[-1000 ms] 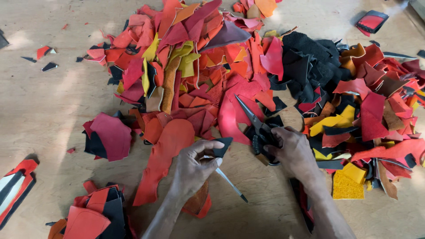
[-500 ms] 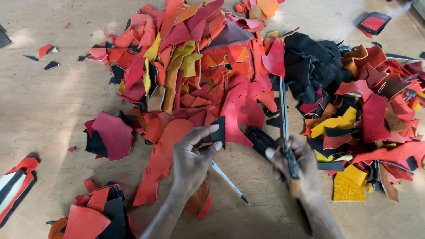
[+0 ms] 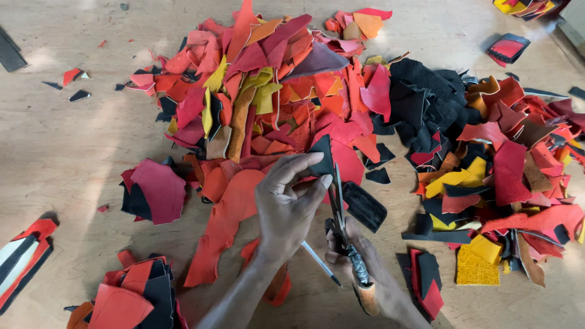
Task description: The person uses shears to cut a red leather piece around a brown template, then uses a pen to mark a black leather piece. The person stacks the finished pieces and repeats the cutting process on another red leather piece.
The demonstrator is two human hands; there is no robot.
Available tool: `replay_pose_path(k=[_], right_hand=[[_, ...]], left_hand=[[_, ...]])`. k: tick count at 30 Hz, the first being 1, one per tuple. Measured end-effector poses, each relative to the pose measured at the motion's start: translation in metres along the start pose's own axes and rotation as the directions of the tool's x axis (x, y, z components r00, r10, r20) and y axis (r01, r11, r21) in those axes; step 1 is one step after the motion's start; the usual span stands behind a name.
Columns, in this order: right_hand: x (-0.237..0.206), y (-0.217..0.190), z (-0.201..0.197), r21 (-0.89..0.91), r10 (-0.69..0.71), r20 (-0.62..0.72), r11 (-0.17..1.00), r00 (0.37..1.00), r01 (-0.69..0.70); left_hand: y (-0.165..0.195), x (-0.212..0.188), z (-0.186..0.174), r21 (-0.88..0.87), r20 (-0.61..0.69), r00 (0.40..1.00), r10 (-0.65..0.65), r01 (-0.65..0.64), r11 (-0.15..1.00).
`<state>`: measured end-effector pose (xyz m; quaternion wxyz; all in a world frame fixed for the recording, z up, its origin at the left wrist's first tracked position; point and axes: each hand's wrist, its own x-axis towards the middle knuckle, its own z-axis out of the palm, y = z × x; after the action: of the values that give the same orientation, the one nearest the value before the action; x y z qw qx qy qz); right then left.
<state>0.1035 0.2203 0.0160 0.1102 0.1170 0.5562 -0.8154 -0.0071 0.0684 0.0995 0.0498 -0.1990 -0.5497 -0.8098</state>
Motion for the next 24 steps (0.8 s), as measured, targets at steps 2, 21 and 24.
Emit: replay_pose_path(k=[2, 21, 24], right_hand=[[-0.004, -0.004, 0.000, -0.199, -0.066, 0.050, 0.977, 0.997, 0.075], [0.013, 0.000, -0.001, -0.115, -0.091, -0.112, 0.990, 0.990, 0.078], [0.011, -0.006, 0.002, -0.179, -0.110, -0.100, 0.980, 0.989, 0.091]], left_hand=[[0.001, 0.002, 0.004, 0.020, 0.004, 1.000, -0.001, 0.001, 1.000], [-0.003, 0.005, 0.012, 0.071, 0.006, 0.999, 0.035, -0.035, 0.997], [-0.003, 0.005, 0.012, 0.076, 0.006, 0.999, 0.034, -0.035, 0.997]])
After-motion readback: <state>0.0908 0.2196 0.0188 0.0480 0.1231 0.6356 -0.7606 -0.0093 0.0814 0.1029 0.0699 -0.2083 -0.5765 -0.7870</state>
